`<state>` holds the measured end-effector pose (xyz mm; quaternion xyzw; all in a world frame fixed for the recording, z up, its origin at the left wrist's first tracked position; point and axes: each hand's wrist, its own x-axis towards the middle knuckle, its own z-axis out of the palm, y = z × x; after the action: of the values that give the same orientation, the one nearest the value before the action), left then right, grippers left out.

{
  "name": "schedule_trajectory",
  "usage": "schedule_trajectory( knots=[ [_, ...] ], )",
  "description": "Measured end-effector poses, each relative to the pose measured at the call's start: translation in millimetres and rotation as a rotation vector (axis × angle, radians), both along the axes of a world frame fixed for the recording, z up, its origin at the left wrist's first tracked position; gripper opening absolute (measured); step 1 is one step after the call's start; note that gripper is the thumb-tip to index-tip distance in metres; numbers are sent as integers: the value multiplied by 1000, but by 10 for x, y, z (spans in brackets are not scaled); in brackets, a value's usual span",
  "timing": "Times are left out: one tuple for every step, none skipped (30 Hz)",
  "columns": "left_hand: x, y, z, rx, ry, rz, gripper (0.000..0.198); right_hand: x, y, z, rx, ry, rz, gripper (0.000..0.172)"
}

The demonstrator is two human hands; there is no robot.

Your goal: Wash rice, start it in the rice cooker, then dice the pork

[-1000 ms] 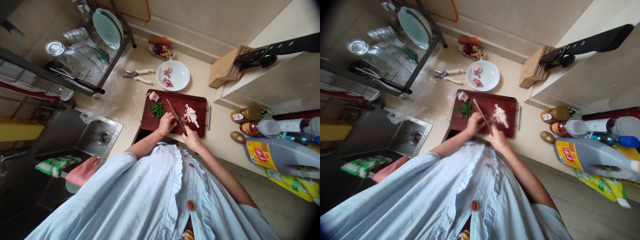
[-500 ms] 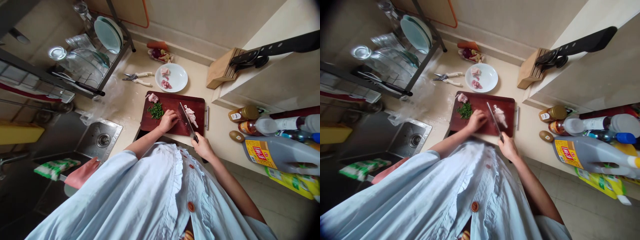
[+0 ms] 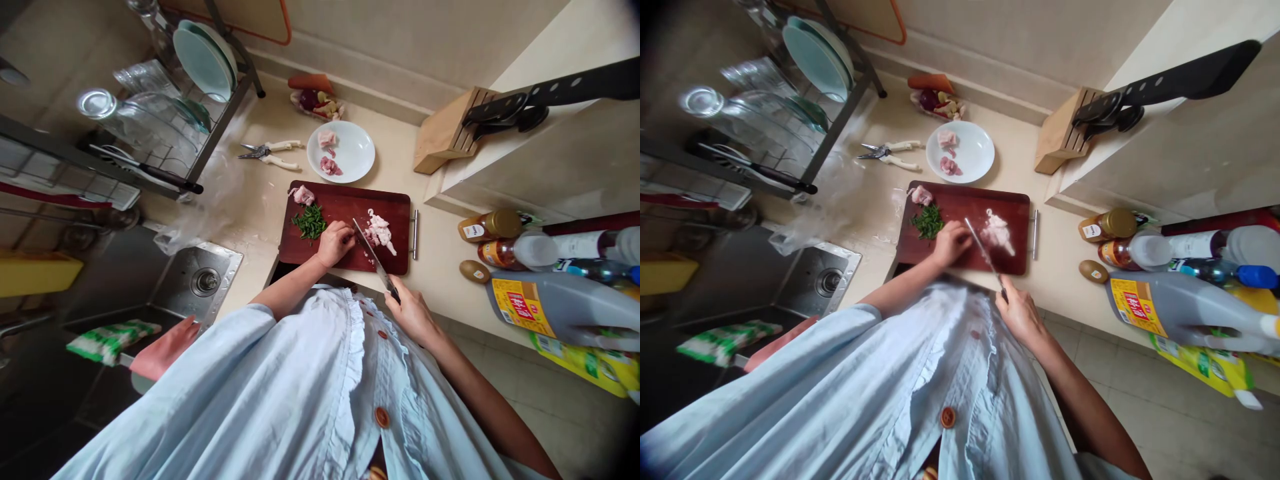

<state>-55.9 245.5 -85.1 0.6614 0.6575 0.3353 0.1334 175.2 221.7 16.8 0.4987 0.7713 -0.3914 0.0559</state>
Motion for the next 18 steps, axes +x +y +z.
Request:
schedule_trajectory(
  knots=[
    [-3, -3, 3, 4, 1, -2, 2, -59, 29, -37, 0, -3, 2, 42],
    [-5, -6, 6, 5, 6, -4, 2, -134, 66, -85, 4, -10, 6, 41],
    [-7, -10, 9, 5, 13, -7, 2, -218, 108, -138, 16, -22, 12, 40],
    [-7, -13, 10, 3, 20, -9, 3, -296, 147, -192, 34, -38, 20, 39],
    [-7, -16, 10, -1, 27, -11, 3, -358, 178, -239, 55, -53, 29, 40],
    [-6, -18, 8, -4, 32, -10, 4, -393, 194, -275, 73, -64, 40, 40],
    [-4, -20, 4, -7, 36, -5, 4, -399, 195, -297, 87, -69, 50, 41],
    [-2, -21, -1, -10, 38, 2, 4, -377, 182, -307, 94, -70, 53, 41],
    [-1, -20, -7, -15, 39, 8, 3, -339, 160, -306, 93, -66, 52, 41],
    [0, -19, -13, -20, 40, 11, 3, -298, 138, -300, 86, -62, 47, 40],
    [0, -17, -19, -25, 41, 11, 4, -268, 122, -294, 76, -61, 41, 39],
    [-2, -14, -23, -29, 41, 9, 4, -260, 121, -293, 69, -64, 38, 39],
    [-5, -12, -27, -33, 40, 6, 4, -279, 136, -298, 69, -69, 38, 38],
    [-7, -11, -29, -35, 40, 4, 3, -322, 168, -309, 72, -75, 43, 38],
    [-10, -11, -29, -35, 38, 6, 3, -380, 212, -322, 79, -78, 49, 38],
    [-12, -13, -28, -32, 37, 8, 4, -440, 262, -334, 84, -76, 54, 37],
    [-13, -18, -24, -25, 34, 11, 5, -488, 310, -339, 83, -68, 54, 37],
    [-13, -24, -18, -13, 30, 15, 6, -514, 349, -334, 72, -57, 50, 36]
  ],
)
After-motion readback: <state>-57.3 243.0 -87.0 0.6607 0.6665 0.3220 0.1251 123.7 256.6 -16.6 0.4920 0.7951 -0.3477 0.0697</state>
